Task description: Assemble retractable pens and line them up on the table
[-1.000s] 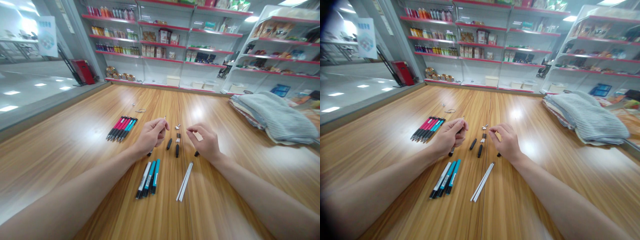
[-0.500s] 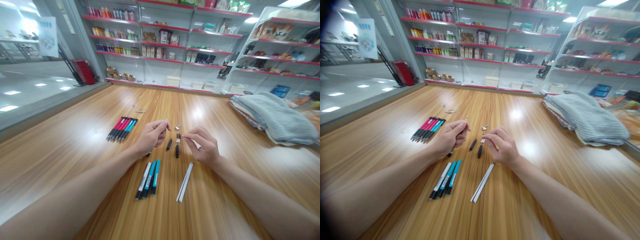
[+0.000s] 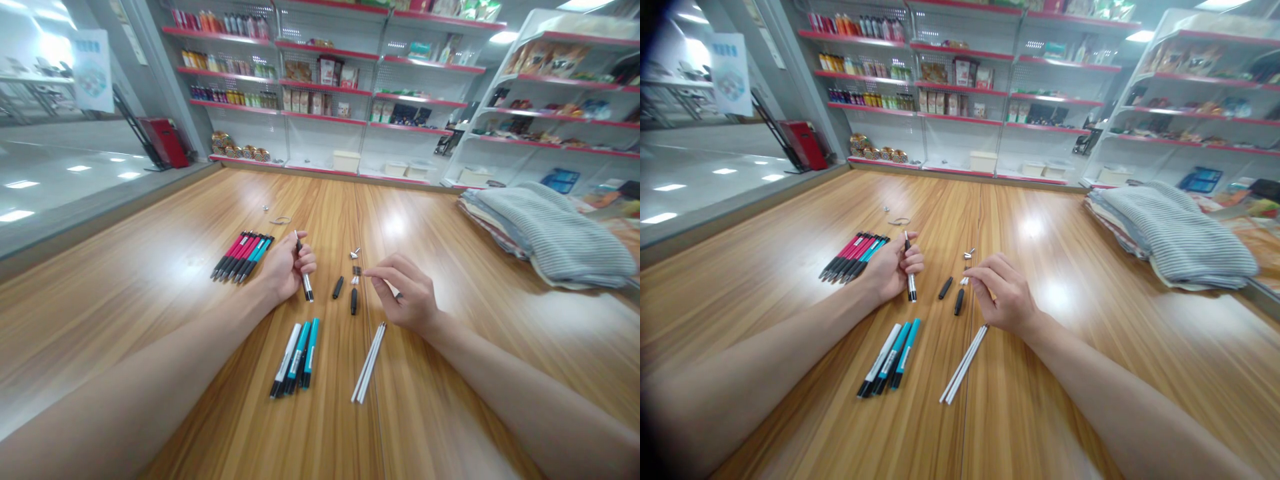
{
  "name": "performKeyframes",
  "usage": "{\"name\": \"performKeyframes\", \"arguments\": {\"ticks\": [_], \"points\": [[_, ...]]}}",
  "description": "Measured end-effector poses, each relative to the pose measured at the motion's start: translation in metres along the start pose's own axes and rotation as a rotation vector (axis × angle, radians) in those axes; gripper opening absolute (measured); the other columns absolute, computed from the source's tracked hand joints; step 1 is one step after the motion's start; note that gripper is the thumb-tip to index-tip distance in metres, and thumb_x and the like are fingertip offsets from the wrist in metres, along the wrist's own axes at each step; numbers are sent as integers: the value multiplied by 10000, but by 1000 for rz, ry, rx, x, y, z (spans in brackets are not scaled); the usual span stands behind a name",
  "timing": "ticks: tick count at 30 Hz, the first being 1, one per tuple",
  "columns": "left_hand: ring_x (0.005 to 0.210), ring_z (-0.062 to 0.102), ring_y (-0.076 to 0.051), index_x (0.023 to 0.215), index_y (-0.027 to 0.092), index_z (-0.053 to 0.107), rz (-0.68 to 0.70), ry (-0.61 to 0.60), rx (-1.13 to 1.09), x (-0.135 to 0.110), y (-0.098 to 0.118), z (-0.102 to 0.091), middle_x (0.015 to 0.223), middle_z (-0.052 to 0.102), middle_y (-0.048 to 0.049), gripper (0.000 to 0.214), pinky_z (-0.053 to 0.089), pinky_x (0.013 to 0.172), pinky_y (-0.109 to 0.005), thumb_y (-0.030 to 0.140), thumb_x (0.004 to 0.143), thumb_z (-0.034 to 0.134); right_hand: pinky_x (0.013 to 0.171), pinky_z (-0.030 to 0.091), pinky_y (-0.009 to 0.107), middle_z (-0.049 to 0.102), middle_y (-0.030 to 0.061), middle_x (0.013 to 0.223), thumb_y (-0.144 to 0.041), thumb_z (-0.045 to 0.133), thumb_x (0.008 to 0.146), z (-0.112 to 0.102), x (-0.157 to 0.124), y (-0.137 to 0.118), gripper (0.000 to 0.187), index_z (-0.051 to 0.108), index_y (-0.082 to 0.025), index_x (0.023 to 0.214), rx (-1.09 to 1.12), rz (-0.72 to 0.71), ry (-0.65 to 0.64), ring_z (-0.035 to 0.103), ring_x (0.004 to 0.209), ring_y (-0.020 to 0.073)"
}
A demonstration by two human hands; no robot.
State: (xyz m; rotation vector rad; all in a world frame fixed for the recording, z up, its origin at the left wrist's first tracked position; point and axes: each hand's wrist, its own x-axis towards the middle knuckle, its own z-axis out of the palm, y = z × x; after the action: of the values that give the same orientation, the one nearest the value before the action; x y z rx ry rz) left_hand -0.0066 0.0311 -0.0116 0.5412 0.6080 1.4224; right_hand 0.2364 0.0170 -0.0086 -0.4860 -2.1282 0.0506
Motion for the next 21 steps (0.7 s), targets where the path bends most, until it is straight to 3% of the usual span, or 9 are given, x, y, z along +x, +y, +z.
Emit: {"name": "performKeyframes", "arguments": {"ticks": [5,10,17,21], "points": [[346,231,-40,825,189,455,25,1,2,-1,6,1,530,294,93,195,165,328,-162,358,905,510,701,493,346,615,70,867,-35,582,797,0,0,-1,276,647,-177,1025,10,-6,5,570,796,185],[360,270,-36,807,172,489,73,-33,19,-4,6,6,546,349,80,210,197,337,-164,363,873,548,701,493,338,605,75,874,-33,542,822,-1,0,-3,288,635,-174,1055,14,13,23,575,813,185],[517,466,-78,1012,144,600,225,-175,135,-9,0,10,667,498,8,196,429,515,-228,272,897,507,685,489,322,583,78,866,-36,520,833,-3,0,-4,273,631,-156,1052,15,35,17,569,806,177],[565,513,-97,1096,216,579,260,-202,206,-13,-1,14,698,534,5,217,426,522,-223,281,894,538,668,488,307,589,76,863,-40,517,835,-3,-1,-4,253,625,-157,1032,17,36,8,569,793,170]]}}
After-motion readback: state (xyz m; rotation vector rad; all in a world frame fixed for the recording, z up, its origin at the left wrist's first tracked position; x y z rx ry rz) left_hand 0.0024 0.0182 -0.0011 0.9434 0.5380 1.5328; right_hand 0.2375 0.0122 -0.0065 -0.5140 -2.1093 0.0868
